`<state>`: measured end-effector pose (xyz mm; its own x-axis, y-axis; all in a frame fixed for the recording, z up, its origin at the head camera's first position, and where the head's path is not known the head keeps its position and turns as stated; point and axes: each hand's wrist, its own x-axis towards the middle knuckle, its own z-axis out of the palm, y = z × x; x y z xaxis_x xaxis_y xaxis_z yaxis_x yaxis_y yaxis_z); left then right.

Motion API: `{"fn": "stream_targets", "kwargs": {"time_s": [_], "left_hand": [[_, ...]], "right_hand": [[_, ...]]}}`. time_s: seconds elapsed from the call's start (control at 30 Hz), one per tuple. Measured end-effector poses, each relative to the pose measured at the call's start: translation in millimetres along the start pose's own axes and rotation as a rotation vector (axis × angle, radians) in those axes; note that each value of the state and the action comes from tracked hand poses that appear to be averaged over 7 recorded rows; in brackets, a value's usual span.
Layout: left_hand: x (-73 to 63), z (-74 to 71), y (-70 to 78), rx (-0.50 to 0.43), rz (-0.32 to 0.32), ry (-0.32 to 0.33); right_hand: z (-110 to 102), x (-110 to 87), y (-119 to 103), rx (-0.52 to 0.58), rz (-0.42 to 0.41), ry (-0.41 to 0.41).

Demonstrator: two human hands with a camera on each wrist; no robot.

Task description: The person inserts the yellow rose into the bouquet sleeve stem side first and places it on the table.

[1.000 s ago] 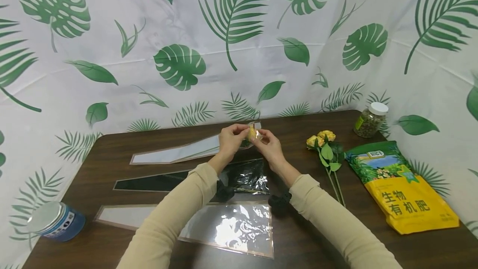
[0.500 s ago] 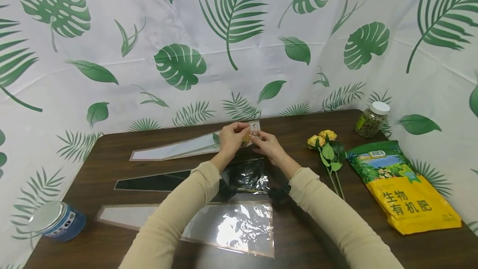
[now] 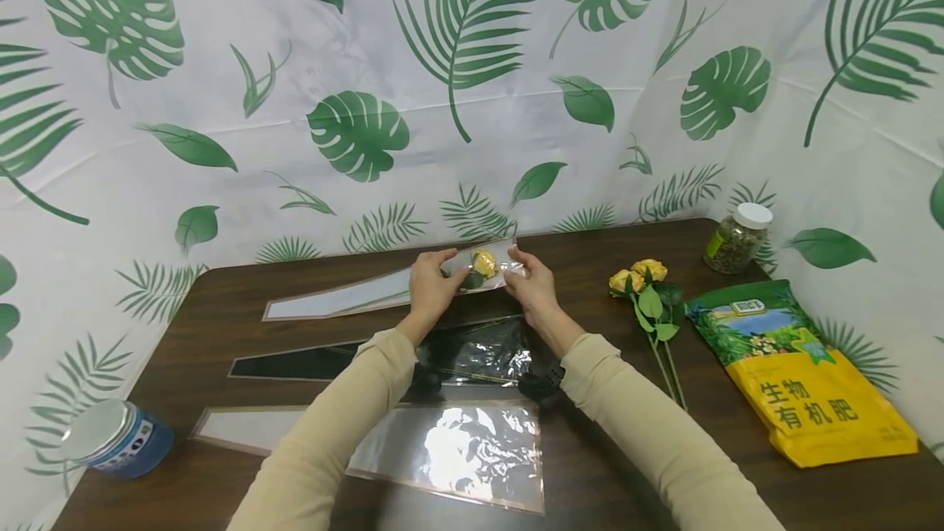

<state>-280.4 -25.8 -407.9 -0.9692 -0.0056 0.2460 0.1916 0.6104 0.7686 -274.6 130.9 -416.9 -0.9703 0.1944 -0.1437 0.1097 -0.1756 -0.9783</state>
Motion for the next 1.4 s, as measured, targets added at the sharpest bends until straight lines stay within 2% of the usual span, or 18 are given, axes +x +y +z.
{"fn": "stream_targets", "kwargs": {"time_s": [0.13,0.23,0.27,0.33,0.37,0.5,0.6,0.67,0.7,0.83,0.9,0.93,1.03,1.13,1.2,1.27,1.3,1.4], "left_hand": [[-6.8,-8.8,-10.5,0.193,-0.041,-0.161],[-10.5,-11.1,-14.1,0.308,-0.057,-0.26],[-11.0,-11.1,-15.1,0.341,-0.056,-0.277],[-11.6,-10.5,-16.1,0.401,-0.053,-0.3],[-11.6,-10.1,-15.9,0.425,-0.052,-0.307],[-8.9,-8.3,-13.8,0.497,-0.057,-0.316],[-2.3,-4.5,-16.1,0.529,-0.06,-0.324],[3.1,-0.6,-22.2,0.537,-0.064,-0.343],[7.6,7.2,-35.9,0.54,-0.04,-0.325],[8.4,5.3,-47.7,0.503,-0.068,-0.351],[4.1,-1.3,-46.6,0.47,-0.057,-0.344],[-1.9,-11.8,-33.1,0.455,-0.066,-0.366],[-17.4,-25.6,-16.1,0.401,0.067,-0.359],[-38.6,-34.9,2.0,0.358,0.227,-0.448],[-52.3,-35.9,8.3,0.342,0.29,-0.542],[-63.6,-33.5,9.5,0.364,0.311,-0.619],[-67.8,-31.2,8.1,0.388,0.316,-0.635],[-74.0,-22.2,0.1,0.443,0.296,-0.633]], "right_hand": [[-4,12.1,11,0.04,0.032,0.047],[-20,48.4,54,0.141,-0.016,0.063],[-25,59.3,67,0.18,-0.029,0.064],[-31,59.3,71,0.227,-0.006,0.066],[-34,61.9,73,0.206,0.021,0.091],[-27,18.5,22,0.048,0.149,0.093],[-27,7.3,4,-0.068,0.166,0.059],[-29,5.6,-1,-0.122,0.174,0.034],[-31,4.4,-3,-0.144,0.176,0.024],[-42,0.4,1,-0.234,0.185,-0.014],[-49,-6.6,4,-0.271,0.18,-0.041],[-52,-11.1,5,-0.288,0.172,-0.06],[-61,-29.2,6,-0.362,0.127,-0.125],[-67,-50.0,5,-0.495,0.066,-0.175],[-69,-62.7,4,-0.592,0.018,-0.198],[-71,-72.1,6,-0.691,-0.036,-0.215],[-71,-75.5,7,-0.74,-0.071,-0.221],[-66,-81.8,13,-0.871,-0.176,-0.231]]}}
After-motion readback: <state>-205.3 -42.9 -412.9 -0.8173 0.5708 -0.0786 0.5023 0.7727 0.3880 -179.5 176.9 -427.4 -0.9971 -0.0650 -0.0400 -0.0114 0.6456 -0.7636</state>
